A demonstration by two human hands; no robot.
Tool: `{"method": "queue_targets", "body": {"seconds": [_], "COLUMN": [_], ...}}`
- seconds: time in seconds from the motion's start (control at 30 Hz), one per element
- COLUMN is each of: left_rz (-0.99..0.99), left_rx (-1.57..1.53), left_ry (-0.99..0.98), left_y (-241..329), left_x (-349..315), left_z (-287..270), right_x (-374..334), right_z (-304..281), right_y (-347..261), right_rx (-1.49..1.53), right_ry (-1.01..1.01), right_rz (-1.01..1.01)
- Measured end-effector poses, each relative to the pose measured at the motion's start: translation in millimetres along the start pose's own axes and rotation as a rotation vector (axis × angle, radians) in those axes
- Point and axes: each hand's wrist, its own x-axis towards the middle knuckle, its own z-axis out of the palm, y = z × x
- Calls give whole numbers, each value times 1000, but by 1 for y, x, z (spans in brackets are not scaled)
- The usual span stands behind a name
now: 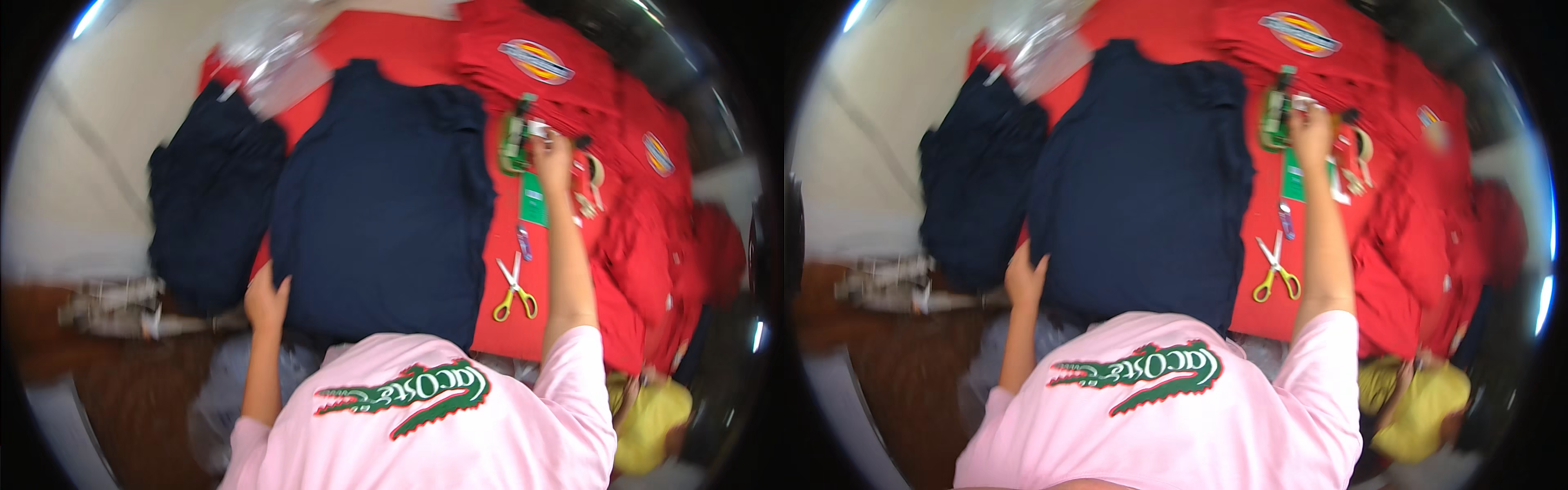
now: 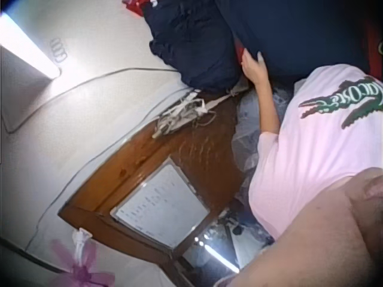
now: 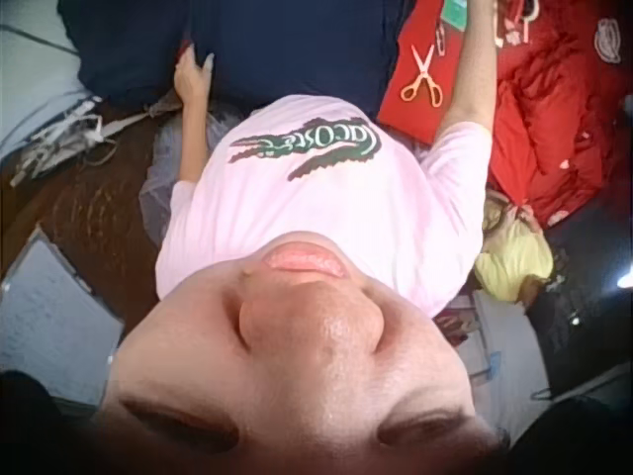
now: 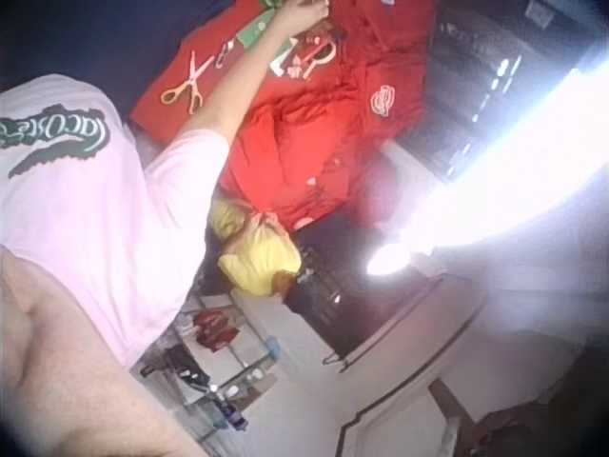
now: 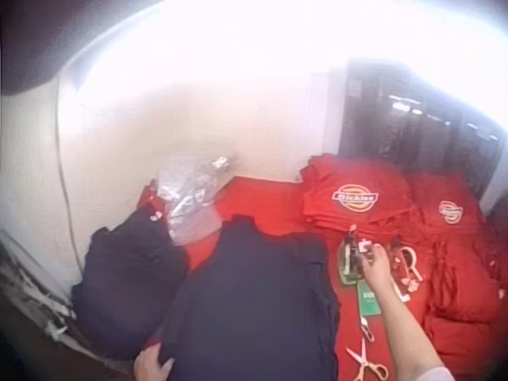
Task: The person writes on a card, attaches the card to a red shirt using a plastic fastener, then picks up a dark blue shirt and uses a green pen to mark small white labels on it.
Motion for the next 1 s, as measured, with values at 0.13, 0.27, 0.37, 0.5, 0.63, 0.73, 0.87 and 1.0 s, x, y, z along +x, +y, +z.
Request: {"method": "queue_targets", "body": {"seconds": [0.13,0.27,0.37,0.5,0.63,0.73,0.87,1.0], "left_rz": [10,14,-73,-29,-35,2,23,-198], "left_rx": [-48,-3,54,107,89,138,147,202], "left_ry": [-287,-355,-342,-280,-254,-200,-210,2], "left_y": [75,83,91,115,123,123,107,52], "left_x": [-55,-136,-170,-175,-190,-196,-175,-142], "left_z": [-11,23,21,40,49,50,36,11], "right_x": [76,148,164,223,211,186,176,184], "right_z": [33,67,114,115,133,127,90,36], "right_y": [74,109,91,133,120,95,64,76], "right_rx": [100,-30,-271,-616,-734,-663,-619,-350], "right_ry": [-76,-282,-516,-586,-531,-538,-596,-381], "right_rz": [-106,-121,-73,-269,-292,-289,-207,-148]}}
